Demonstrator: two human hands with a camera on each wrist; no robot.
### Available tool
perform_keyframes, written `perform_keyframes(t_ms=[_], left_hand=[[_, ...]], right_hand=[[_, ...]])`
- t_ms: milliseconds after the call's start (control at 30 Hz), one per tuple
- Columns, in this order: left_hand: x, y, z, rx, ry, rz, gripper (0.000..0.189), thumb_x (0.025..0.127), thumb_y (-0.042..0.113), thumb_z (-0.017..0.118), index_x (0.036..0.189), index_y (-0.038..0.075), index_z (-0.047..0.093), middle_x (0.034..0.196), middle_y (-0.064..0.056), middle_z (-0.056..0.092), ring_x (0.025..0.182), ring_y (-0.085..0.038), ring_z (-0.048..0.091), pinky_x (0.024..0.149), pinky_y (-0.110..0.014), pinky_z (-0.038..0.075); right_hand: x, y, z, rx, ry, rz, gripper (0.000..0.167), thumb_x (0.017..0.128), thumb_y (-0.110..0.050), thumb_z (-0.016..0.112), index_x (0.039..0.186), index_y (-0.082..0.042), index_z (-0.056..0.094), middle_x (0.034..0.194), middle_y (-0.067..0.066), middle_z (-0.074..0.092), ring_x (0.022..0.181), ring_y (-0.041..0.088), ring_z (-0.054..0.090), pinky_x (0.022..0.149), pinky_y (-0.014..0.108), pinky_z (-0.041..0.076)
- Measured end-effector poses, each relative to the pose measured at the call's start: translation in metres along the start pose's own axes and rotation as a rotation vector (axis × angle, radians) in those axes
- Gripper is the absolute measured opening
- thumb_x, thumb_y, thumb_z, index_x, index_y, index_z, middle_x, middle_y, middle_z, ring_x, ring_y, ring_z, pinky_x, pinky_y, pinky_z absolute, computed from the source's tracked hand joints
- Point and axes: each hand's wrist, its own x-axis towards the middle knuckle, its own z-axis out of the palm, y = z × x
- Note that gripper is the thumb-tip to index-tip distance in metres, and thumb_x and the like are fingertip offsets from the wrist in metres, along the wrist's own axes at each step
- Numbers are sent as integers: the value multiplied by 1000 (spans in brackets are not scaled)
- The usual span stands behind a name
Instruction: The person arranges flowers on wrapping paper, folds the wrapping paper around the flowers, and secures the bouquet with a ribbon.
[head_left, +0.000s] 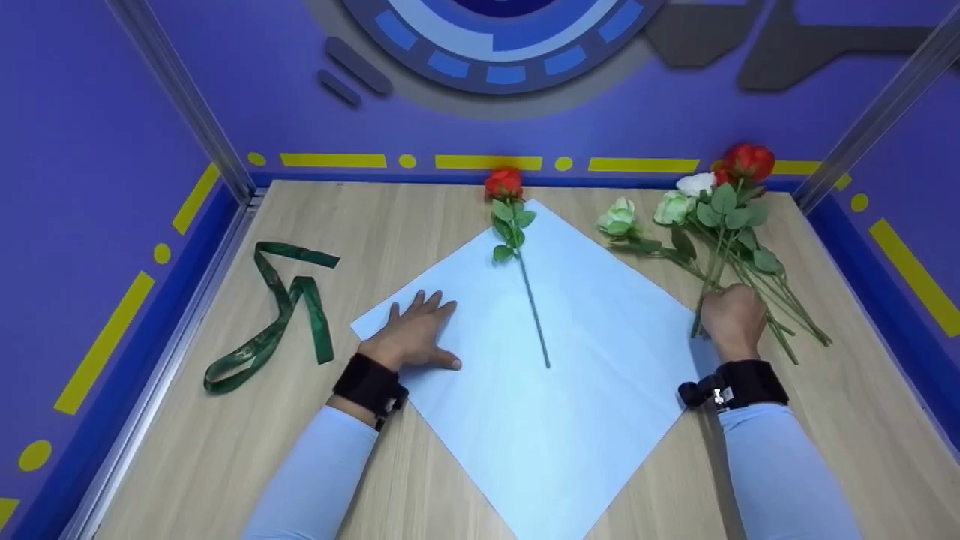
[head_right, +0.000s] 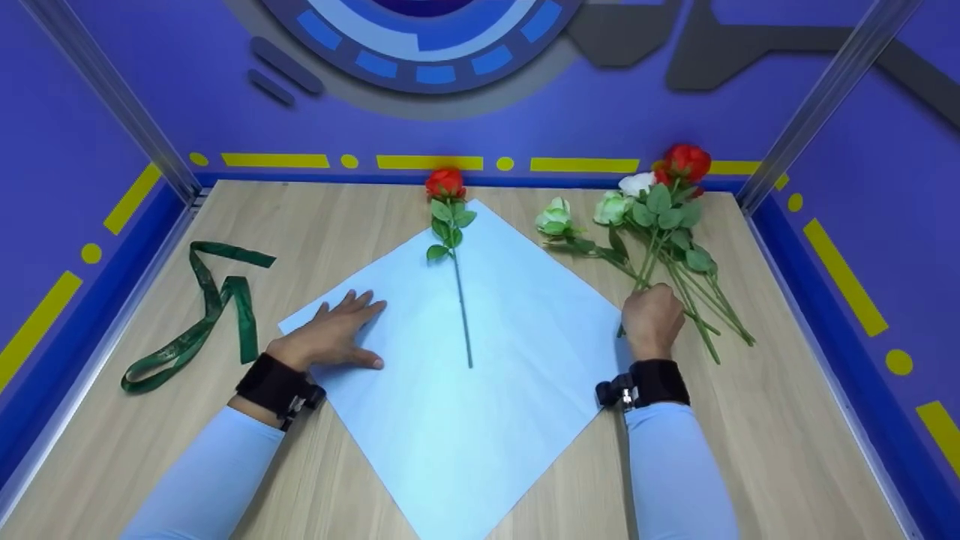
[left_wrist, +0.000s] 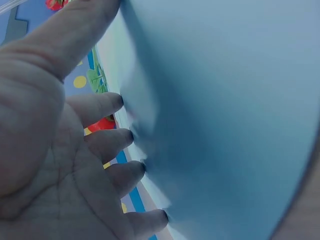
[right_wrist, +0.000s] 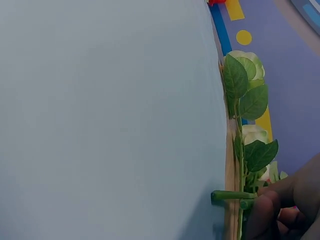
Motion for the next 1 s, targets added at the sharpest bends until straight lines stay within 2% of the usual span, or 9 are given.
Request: perform_keyframes(t_ms=[167,300,567,833,933,1000], left_hand=[[1,-1,-1,8,-14,5,107,83,53,85,166,15,30,175,-16,16,163,-41,5,126,-71,6],[1,-1,-1,2,-15,5,108,83,53,85,166,14,29,175,-16,16,163,-41,5,126,-71,5],[0,-1,0,-2,-8,-1,108,83,54,85,166,15,29,175,-16,16,163,-40,4,126,-70,5],[1,-2,0,-10,-6,4,108,83,53,85,166,15,29,175,-16,15,163,-40,4,126,-70,4],[1,-2,0,-16,-9,4,108,83,53,85,166,14,28,175,-16,14,163,-40,3,126,-70,3],[1,-2,0,-14,-12,2,109,83,53,85,166,14,28,175,-16,14,163,-40,3,126,-71,3]], right_hand=[[-1,3,2,-11,-18,-36,43,94,-12,52,51,-10,50,49,5,53,50,27,54,49,35,39],[-2,3,0,-17,-51,-17,41,91,-8,49,51,-9,51,46,5,54,45,26,54,46,35,39],[-6,3,0,-9,40,4,39,93,-9,44,55,-8,51,50,8,54,55,32,56,51,38,39],[-4,-1,-4,33,102,98,45,101,-17,41,58,-8,51,55,9,57,69,38,59,59,38,41],[-4,-8,0,86,169,92,43,105,-21,41,67,-5,53,65,15,58,75,40,59,65,43,43],[-9,-18,7,137,200,54,42,107,-25,42,78,-1,60,76,20,62,82,42,61,73,46,45]])
